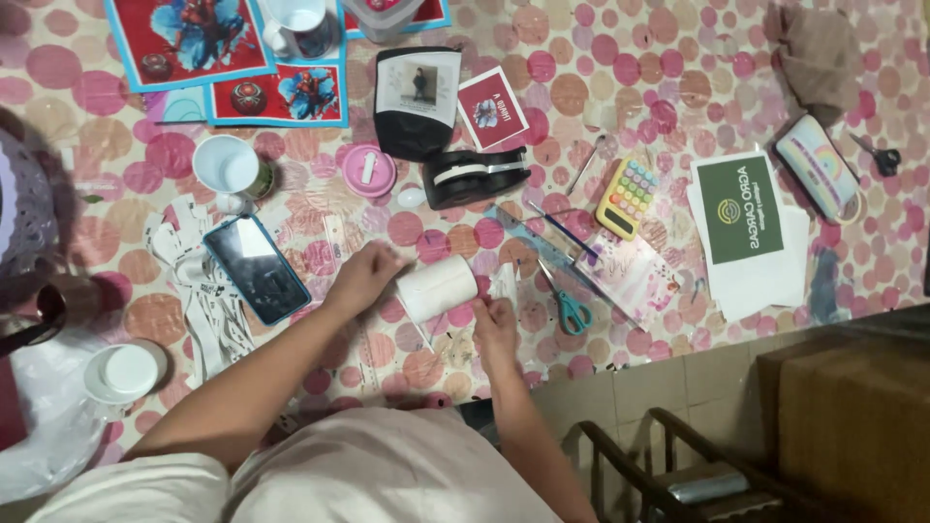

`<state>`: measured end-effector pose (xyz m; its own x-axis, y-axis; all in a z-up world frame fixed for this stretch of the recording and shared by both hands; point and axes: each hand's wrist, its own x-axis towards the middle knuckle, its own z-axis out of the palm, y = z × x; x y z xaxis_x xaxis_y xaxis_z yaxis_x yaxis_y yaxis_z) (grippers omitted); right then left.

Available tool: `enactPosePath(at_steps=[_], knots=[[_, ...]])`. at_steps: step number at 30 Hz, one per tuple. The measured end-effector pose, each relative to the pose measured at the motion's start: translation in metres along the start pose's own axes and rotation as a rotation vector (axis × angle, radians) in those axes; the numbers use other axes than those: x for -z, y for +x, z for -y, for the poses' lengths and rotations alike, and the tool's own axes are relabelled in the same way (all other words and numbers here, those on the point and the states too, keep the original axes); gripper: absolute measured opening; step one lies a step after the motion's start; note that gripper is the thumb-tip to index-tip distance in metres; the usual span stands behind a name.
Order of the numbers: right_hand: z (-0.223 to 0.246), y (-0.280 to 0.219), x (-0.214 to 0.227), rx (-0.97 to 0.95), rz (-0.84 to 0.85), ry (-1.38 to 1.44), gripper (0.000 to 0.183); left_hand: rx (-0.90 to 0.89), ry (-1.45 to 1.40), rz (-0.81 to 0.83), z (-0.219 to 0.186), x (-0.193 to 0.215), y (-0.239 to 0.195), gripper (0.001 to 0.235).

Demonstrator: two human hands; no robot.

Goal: The person wraps a white mug with a paper sleeve and secures it with tape. They then place the mug into a red heat press machine and close the lid. Finally, the person retrieves a black pouch from the table and opens it to reveal printed images inside.

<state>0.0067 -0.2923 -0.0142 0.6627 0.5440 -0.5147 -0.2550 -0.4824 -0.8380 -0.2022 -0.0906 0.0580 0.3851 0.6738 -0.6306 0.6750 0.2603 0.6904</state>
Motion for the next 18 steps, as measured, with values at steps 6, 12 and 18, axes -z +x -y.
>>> enactPosePath(at_steps=[6,12,18], knots=[[0.059,-0.017,0.015,0.04,0.145,0.032,0.039,0.306,-0.754,0.01,0.035,-0.043,-0.034,0.035],[0.085,0.008,0.017,0.222,0.106,-0.358,0.022,0.171,-0.713,-0.121,0.059,-0.098,0.004,0.017],[0.164,-0.036,-0.018,1.27,0.514,-0.574,0.013,-0.024,-0.528,-0.316,0.048,-0.058,-0.05,0.019]])
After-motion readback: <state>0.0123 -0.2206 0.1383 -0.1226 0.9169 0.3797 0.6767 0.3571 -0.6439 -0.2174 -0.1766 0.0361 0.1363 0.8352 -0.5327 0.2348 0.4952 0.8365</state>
